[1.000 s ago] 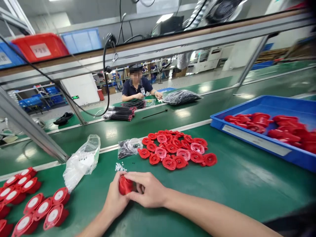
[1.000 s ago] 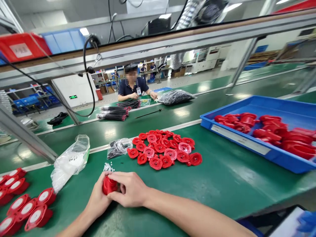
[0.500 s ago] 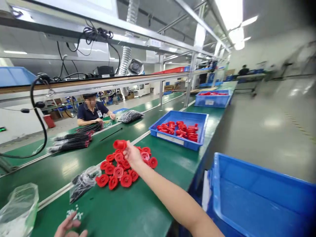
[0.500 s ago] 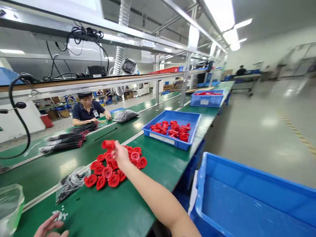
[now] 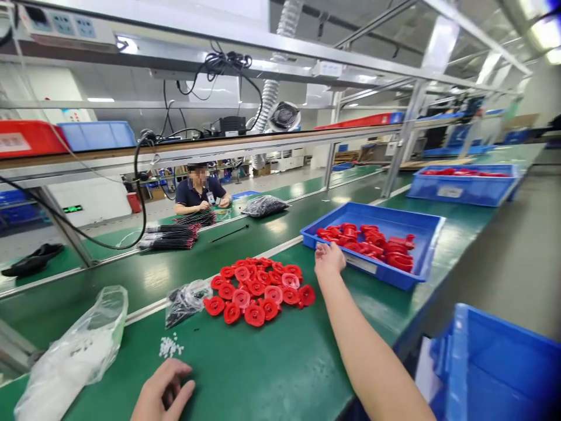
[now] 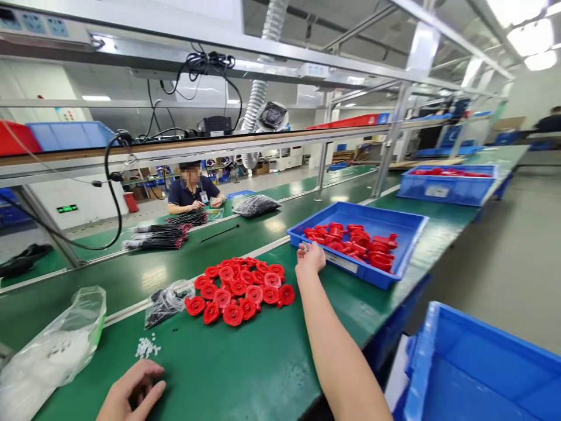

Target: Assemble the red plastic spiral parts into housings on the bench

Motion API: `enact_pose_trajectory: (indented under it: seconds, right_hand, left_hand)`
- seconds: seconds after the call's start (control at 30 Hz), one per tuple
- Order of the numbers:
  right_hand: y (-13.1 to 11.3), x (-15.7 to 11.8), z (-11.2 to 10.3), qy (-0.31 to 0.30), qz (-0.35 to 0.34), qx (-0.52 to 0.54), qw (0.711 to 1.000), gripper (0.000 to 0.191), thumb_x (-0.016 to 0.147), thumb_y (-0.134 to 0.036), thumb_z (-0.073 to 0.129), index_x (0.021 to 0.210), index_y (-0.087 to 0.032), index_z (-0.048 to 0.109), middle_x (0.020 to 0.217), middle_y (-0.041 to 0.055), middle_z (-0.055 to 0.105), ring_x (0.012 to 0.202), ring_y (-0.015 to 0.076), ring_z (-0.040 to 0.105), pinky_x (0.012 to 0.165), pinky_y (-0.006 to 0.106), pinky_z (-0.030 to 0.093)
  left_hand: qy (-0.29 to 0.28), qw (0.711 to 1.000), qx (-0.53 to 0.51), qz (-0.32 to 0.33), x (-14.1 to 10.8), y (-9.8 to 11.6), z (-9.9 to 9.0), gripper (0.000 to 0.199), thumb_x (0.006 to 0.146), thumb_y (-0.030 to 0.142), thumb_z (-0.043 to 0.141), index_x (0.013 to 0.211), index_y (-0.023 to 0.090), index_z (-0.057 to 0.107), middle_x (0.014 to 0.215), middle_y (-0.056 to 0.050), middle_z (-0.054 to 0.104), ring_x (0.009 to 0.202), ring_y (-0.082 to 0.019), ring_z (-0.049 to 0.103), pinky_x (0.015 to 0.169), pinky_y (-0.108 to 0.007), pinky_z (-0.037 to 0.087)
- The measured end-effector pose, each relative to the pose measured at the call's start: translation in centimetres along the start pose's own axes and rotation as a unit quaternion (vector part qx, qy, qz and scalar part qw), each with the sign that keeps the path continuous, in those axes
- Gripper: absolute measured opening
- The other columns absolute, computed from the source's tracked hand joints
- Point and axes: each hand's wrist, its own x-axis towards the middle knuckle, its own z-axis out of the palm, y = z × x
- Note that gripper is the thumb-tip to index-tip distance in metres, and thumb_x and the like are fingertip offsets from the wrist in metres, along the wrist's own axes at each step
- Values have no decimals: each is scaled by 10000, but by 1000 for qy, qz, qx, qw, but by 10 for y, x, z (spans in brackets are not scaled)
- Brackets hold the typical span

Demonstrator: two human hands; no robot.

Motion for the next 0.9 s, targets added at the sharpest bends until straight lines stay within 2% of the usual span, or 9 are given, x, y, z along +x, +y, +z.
enact_pose_trajectory:
  seconds: [0.13, 0.23, 0.33, 0.37, 0.43, 0.5, 0.7, 0.8, 0.9]
  right_hand:
    - [23, -57, 22, -200, -95, -124, 967, 266, 949, -404, 696, 948, -140, 666, 819, 14, 640, 665, 131, 575, 579, 230, 477]
    - [40, -122, 25, -406, -149, -208, 877, 302, 777, -434, 827, 767, -164, 691, 775, 31, 673, 718, 179, 611, 668, 278, 509]
    - [55, -184, 16, -556, -216, -288, 749, 273, 749, -395, 847, 683, -186, 684, 796, 36, 671, 733, 191, 622, 715, 295, 492]
    - [59, -198, 11, -591, -282, -346, 672, 257, 840, -407, 771, 723, -191, 695, 846, 48, 670, 756, 199, 635, 717, 298, 488]
    - [69, -213, 2, -591, -400, -445, 541, 262, 975, -404, 613, 862, -199, 730, 986, 84, 671, 781, 219, 666, 678, 301, 487]
    - [80, -213, -3, -562, -455, -502, 476, 264, 999, -409, 576, 988, -200, 738, 1095, 109, 660, 737, 233, 684, 603, 308, 484]
    - [88, -206, -4, -588, -451, -542, 395, 248, 1013, -390, 575, 994, -207, 742, 1053, 106, 674, 749, 276, 715, 620, 358, 527]
    - [75, -221, -7, -620, -407, -546, 390, 246, 991, -386, 635, 1138, -215, 731, 1074, 108, 696, 892, 325, 724, 747, 411, 560]
    - [62, -234, -9, -651, -357, -538, 399, 399, 948, -447, 712, 1281, -229, 688, 1158, 108, 691, 986, 347, 711, 842, 458, 563]
  left_hand:
    - [-43, 996, 78, 21, -1, 5, -16, 325, 1033, 467, 498, 921, 242, 705, 874, -51, 699, 725, -193, 664, 675, -270, 536]
    - [-25, 988, 150, 15, 0, 1, -33, 307, 1046, 432, 472, 941, 249, 694, 967, -71, 701, 828, -223, 689, 769, -304, 541]
    - [-5, 970, 240, -25, -2, 3, -53, 271, 1039, 361, 470, 986, 233, 703, 1025, -96, 693, 908, -253, 695, 837, -349, 544]
    - [-3, 961, 273, -43, -4, 6, -59, 251, 1030, 319, 478, 1011, 220, 708, 1049, -107, 689, 952, -265, 689, 877, -369, 541]
    - [9, 936, 342, -89, -8, 12, -70, 221, 997, 247, 518, 1082, 184, 712, 1118, -136, 671, 1055, -295, 660, 961, -416, 520]
    - [31, 900, 407, -150, -13, 18, -81, 241, 960, 221, 571, 1146, 145, 704, 1170, -166, 645, 1114, -329, 621, 991, -453, 502]
    - [34, 792, 501, -347, -39, 22, -126, 390, 863, 299, 689, 1214, 129, 661, 1221, -210, 612, 1148, -398, 603, 859, -465, 515]
    - [-19, 758, 511, -405, -49, 14, -144, 487, 771, 243, 713, 1241, 144, 633, 1167, -202, 655, 1071, -403, 673, 940, -590, 452]
    - [-74, 745, 535, -391, -54, 5, -152, 512, 725, 77, 613, 1230, 151, 635, 1068, -166, 717, 1010, -377, 721, 1040, -695, 325]
